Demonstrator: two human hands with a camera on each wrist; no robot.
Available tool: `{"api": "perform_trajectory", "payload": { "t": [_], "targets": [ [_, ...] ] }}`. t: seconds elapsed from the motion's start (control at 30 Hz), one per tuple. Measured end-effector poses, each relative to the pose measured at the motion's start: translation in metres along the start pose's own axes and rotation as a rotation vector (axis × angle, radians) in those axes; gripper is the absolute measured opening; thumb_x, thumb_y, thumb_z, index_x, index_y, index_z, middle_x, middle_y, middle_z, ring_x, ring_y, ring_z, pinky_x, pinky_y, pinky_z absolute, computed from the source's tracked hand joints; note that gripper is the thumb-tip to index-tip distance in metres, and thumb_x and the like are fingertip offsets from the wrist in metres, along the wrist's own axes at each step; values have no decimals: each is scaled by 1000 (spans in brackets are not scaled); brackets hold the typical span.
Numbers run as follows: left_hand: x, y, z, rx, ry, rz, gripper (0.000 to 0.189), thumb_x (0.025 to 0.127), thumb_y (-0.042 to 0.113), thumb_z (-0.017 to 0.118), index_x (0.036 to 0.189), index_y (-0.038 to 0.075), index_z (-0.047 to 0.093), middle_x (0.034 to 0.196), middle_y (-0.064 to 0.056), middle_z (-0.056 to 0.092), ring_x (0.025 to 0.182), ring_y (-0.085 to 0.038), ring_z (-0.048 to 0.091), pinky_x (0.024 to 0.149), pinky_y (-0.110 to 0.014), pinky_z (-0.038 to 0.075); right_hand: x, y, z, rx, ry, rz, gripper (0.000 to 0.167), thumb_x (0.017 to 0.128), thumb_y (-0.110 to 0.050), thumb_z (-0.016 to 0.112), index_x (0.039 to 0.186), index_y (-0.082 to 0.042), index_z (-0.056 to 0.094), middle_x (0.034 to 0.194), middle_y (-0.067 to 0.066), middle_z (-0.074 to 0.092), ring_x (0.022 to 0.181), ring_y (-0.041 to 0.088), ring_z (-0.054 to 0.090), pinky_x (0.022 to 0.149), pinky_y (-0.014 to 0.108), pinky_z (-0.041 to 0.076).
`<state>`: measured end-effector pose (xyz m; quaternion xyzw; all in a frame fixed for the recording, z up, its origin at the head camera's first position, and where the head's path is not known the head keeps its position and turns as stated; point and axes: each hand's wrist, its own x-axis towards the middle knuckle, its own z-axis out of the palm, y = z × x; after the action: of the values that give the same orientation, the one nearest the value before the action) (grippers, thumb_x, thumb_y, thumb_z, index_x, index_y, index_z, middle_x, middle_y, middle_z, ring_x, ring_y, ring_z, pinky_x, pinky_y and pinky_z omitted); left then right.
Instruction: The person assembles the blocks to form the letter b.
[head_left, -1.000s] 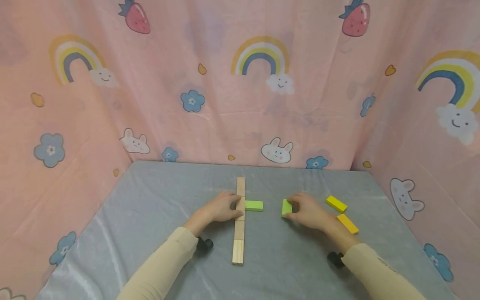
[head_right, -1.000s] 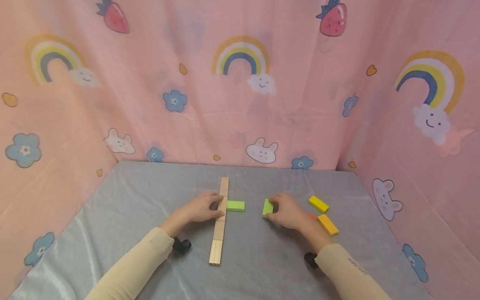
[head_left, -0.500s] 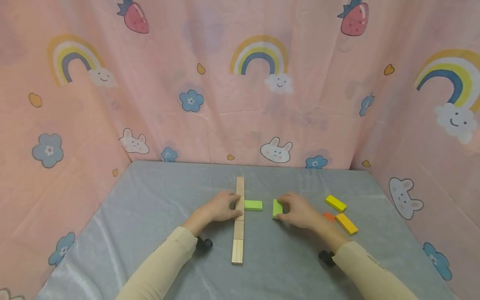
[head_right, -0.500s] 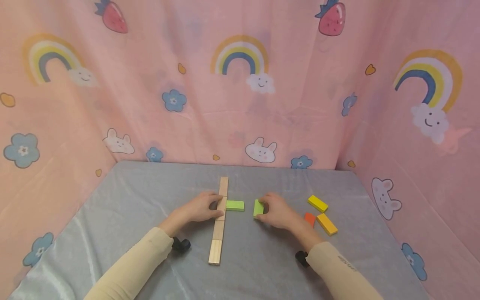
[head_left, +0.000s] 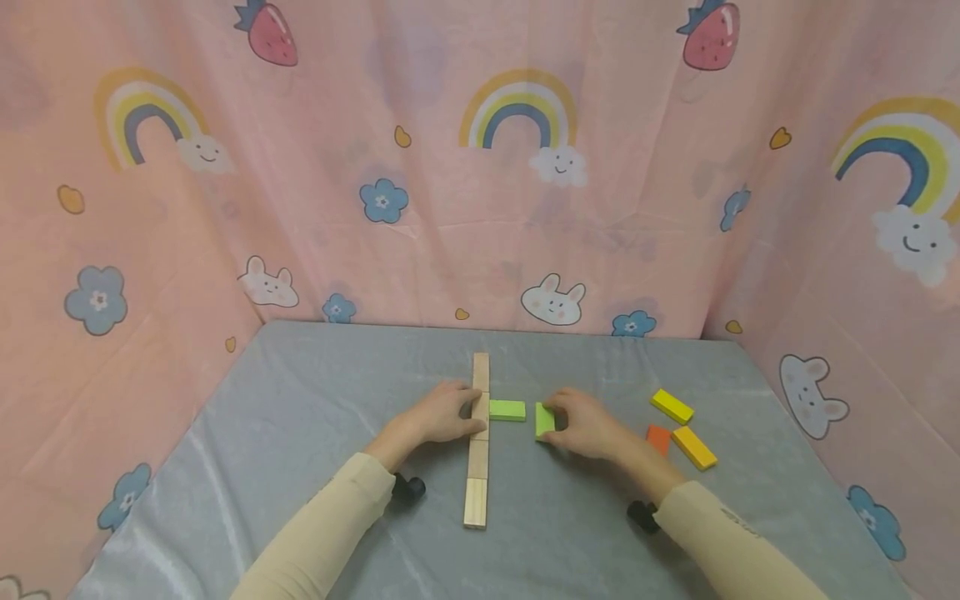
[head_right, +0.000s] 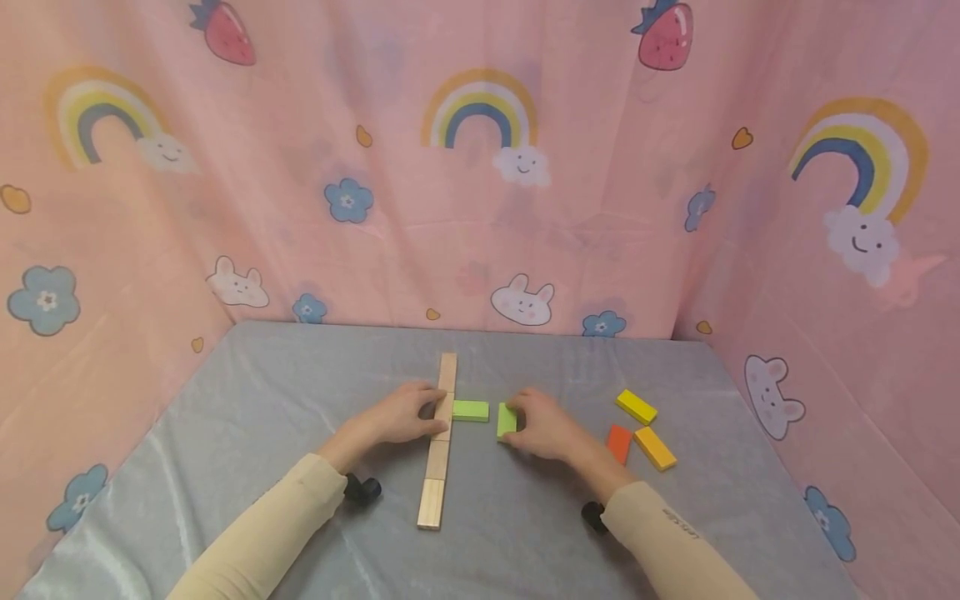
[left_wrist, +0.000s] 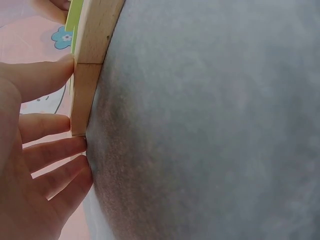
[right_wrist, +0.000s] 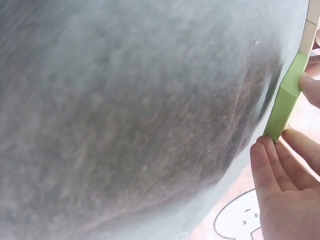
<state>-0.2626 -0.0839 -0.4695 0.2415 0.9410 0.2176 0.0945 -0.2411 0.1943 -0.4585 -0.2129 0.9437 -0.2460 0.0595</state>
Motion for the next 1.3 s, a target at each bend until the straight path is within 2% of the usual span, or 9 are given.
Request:
{"api": "perform_trajectory", "payload": {
  "t": [0.47,0.73,1.0,1.3],
  "targets": [
    [0,0,0,10,2,6,63,97,40,69,147,5,54,150,-17,50,141,-37,43,114,-50,37,3,0,4,11,-45,-25,50,86,-23,82,127,0,67,121,7,63,112,26,59,97,49,51],
    [-1,1,-1,-4,4,11,63,97,39,69,147,4,53,150,-18,49,141,-37,42,115,-51,37,2,-1,6,-1,-42,-43,50,87,-22,81,129,1,66,123,8,63,115,27,59,100,50,49],
    [-3,0,-1,-5,7,7,63,97,39,69,147,5,53,150,-17,50,141,-37,43,114,-51,37,5,-7,12,12,-20,6,55,84,-29,85,127,0,68,121,7,63,110,24,59,99,48,50],
    [-1,-1,0,16,6,2,63,96,40,69,147,6,53,150,-16,50,141,-36,43,115,-49,37,5,-7,12,10,-11,-4,52,84,-20,84,128,1,67,121,8,62,105,23,59,92,46,52]
  ]
}}
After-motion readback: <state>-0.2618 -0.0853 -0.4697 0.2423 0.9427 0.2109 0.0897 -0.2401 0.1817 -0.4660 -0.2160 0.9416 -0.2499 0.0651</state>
